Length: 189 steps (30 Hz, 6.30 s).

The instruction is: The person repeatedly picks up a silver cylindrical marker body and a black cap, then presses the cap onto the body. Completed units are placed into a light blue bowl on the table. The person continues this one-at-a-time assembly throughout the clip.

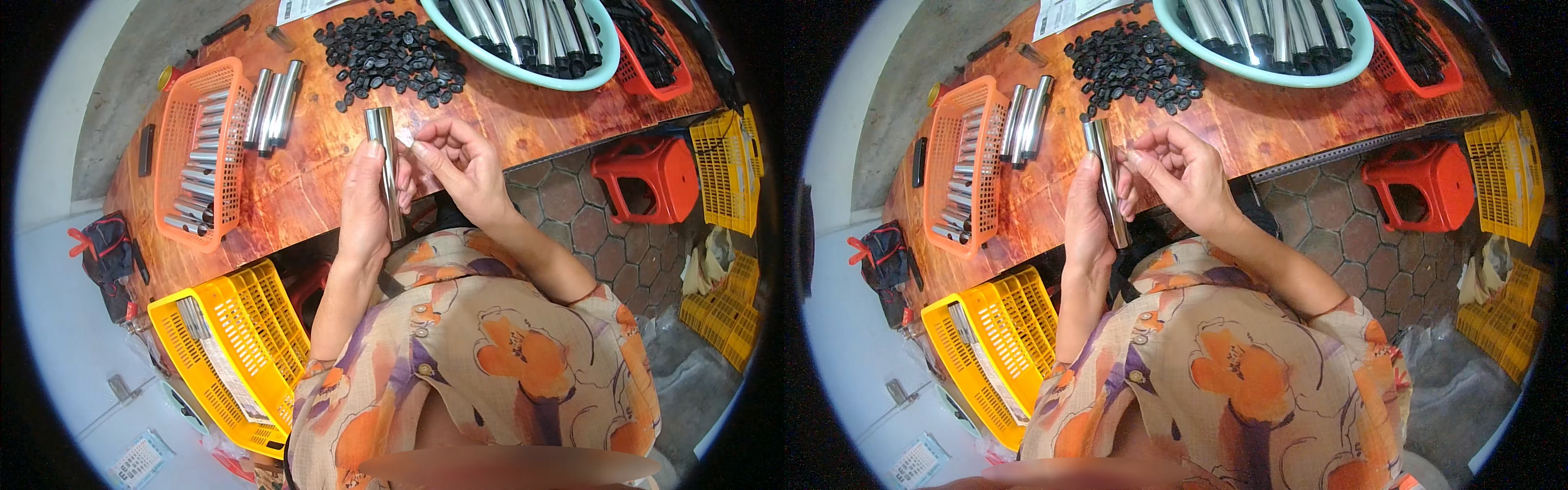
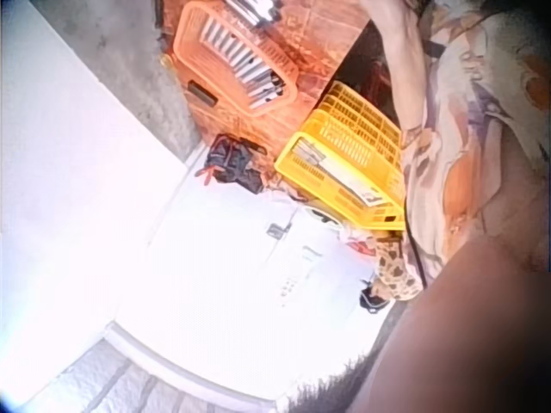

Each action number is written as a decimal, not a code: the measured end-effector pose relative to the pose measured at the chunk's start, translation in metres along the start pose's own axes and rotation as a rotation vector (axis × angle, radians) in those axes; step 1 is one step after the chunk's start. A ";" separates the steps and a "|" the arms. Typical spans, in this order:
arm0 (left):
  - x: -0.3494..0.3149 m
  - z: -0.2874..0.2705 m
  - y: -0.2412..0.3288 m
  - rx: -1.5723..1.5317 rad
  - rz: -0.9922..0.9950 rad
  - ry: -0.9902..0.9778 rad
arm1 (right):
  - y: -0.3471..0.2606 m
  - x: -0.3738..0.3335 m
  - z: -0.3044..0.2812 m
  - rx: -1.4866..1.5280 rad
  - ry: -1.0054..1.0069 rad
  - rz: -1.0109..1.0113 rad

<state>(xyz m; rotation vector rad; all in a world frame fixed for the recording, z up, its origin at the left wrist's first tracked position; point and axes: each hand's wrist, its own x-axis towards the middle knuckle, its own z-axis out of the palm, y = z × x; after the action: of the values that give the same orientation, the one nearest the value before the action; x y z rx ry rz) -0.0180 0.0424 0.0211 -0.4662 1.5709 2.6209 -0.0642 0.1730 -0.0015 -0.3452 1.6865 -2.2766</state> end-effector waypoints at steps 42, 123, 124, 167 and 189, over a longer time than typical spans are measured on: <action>-0.010 -0.007 -0.023 -0.186 0.137 0.155 | -0.001 0.022 0.024 -0.021 -0.415 0.078; -0.039 -0.036 -0.035 1.051 0.492 0.214 | 0.028 0.042 0.028 -0.577 -0.262 -0.065; -0.039 -0.040 -0.039 0.986 0.474 0.192 | 0.029 0.042 0.028 -0.621 -0.273 -0.043; -0.043 -0.108 -0.032 -0.239 -0.760 -0.059 | 0.080 0.054 0.118 -1.073 -0.554 -0.430; -0.032 -0.104 -0.033 0.000 -0.762 -0.106 | 0.087 0.053 0.121 -1.165 -0.688 -0.482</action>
<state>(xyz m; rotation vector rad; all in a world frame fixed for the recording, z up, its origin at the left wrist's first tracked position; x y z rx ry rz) 0.0429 -0.0287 -0.0434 -0.7320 1.0637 2.0172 -0.0626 0.0220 -0.0489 -1.6538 2.4003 -0.8399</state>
